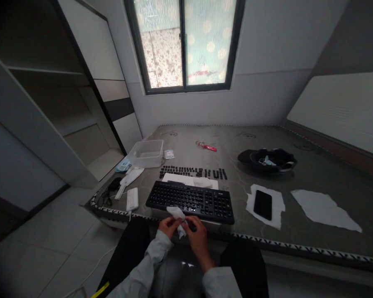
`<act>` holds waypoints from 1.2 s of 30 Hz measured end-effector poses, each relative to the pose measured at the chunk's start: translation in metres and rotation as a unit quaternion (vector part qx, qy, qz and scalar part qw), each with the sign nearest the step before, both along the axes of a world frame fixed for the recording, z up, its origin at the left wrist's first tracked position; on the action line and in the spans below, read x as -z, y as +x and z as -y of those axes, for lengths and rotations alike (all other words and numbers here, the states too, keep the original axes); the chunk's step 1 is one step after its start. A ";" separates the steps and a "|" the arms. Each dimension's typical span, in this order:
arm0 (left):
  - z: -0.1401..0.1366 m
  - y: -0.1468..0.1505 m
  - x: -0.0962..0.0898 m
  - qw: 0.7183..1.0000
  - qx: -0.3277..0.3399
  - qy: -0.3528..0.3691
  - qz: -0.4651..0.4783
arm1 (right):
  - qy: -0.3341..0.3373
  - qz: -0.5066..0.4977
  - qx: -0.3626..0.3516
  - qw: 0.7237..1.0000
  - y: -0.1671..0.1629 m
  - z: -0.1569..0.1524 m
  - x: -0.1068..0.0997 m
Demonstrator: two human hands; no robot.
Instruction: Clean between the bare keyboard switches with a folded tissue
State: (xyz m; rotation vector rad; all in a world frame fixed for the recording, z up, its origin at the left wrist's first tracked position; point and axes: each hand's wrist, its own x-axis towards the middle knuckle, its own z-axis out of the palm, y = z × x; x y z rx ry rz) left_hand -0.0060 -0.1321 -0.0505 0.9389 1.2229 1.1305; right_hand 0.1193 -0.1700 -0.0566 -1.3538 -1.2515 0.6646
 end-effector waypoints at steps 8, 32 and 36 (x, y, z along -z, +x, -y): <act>-0.001 -0.001 -0.004 1.000 0.002 -0.017 0.016 | -0.018 -0.006 -0.028 0.999 0.002 0.001 -0.001; -0.009 0.002 0.015 0.996 0.001 -0.079 0.050 | -0.043 -0.008 0.026 0.999 0.002 0.003 -0.008; -0.007 0.004 0.014 0.996 -0.002 -0.076 0.048 | -0.055 -0.004 0.031 0.998 0.002 0.001 -0.005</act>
